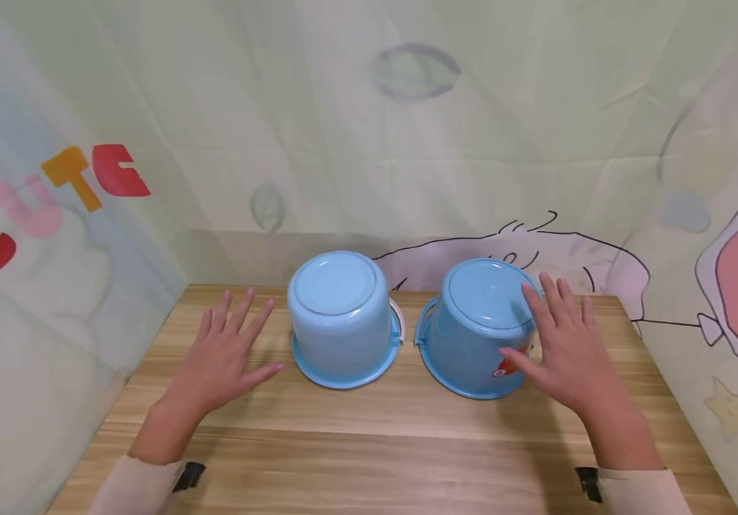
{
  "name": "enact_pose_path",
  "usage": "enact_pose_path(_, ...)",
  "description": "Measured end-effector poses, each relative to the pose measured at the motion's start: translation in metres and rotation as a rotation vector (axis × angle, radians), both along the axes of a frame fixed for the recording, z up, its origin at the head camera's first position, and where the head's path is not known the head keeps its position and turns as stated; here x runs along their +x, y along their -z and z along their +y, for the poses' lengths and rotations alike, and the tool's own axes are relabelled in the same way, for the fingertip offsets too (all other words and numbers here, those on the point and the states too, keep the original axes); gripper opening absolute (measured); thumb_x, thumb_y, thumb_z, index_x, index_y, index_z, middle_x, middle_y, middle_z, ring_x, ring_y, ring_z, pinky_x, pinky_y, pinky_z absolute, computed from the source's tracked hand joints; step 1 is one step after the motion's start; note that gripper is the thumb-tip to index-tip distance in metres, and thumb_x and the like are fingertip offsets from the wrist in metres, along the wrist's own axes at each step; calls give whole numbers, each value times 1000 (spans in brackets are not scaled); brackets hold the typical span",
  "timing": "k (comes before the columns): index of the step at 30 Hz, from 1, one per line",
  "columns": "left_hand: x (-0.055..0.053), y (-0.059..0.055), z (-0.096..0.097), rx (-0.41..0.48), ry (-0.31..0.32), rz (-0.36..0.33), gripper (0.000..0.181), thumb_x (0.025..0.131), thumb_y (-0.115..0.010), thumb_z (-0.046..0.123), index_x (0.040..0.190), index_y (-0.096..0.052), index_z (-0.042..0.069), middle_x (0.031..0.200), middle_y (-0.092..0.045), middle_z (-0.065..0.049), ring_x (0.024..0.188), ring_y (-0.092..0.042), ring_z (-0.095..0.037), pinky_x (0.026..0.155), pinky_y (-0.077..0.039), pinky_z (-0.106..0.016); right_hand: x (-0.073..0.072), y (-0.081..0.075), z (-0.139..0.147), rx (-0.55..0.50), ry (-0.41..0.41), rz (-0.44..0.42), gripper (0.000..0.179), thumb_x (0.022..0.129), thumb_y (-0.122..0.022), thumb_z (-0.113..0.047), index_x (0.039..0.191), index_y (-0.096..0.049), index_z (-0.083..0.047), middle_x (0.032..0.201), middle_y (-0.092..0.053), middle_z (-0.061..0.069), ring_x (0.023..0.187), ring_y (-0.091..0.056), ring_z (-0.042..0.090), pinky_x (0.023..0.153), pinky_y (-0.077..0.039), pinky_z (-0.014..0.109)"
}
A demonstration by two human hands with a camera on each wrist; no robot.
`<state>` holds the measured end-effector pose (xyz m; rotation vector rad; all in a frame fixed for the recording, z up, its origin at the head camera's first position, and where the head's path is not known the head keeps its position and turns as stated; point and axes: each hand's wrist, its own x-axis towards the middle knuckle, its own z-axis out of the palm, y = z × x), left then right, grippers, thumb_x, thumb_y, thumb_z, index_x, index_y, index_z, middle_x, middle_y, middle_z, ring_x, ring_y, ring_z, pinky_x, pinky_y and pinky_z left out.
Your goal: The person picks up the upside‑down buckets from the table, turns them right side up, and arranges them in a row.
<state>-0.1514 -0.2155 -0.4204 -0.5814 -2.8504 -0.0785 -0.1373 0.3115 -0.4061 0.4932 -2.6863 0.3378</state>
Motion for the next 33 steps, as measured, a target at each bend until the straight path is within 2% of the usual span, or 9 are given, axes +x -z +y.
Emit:
enact_pose_path(4,1,3,-3,-6,49,53,100,87,-67,69,164,-30,18,170,-20,-22,155,-13,-55,117,-23,-74,-2,0,-7,-20,-73,54,97,92,-60,-69,165,-24,-16,172,-17,18,160,-8,43,125,-2,68)
enact_pose_path(8,0,5,-6,-16,111,113,97,87,-64,71,162,-33,17,168,-26,-23,153,-21,-54,117,-28,-72,-4,-1,-14,-18,-127,100,96,94,-43,-80,164,-28,-16,171,-21,17,159,-13,43,123,-8,71)
enact_pose_path(11,0,6,-7,-22,153,147,95,87,-64,70,160,-37,16,165,-30,-24,152,-25,-53,116,-30,-71,-6,-1,-20,-11,-158,124,95,94,-36,-82,163,-32,-15,170,-25,16,158,-17,44,120,-13,74)
enact_pose_path(17,1,9,-11,-34,234,175,91,88,-65,66,159,-40,14,160,-38,-27,150,-31,-53,115,-34,-69,-6,-3,-30,1,-200,152,89,96,-35,-80,161,-37,-18,169,-31,12,156,-22,45,118,-20,75)
enact_pose_path(22,0,14,-13,-52,316,215,88,95,-52,72,157,-43,11,154,-48,-27,144,-42,-51,114,-38,-65,-5,-4,-40,7,-244,162,85,98,-37,-77,159,-41,-18,167,-34,11,156,-23,44,121,-18,72)
enact_pose_path(27,-2,23,-13,-39,381,258,87,100,-37,74,153,-48,6,148,-53,-27,139,-47,-50,113,-40,-65,-4,-1,-53,18,-291,177,84,99,-38,-74,159,-42,-16,167,-34,10,158,-22,37,126,-14,63)
enact_pose_path(33,-5,35,-16,-10,481,322,81,103,-38,68,147,-51,1,142,-58,-26,133,-53,-50,107,-46,-64,-6,3,-69,12,-365,203,82,100,-42,-72,156,-46,-12,165,-39,12,157,-27,35,128,-16,56)
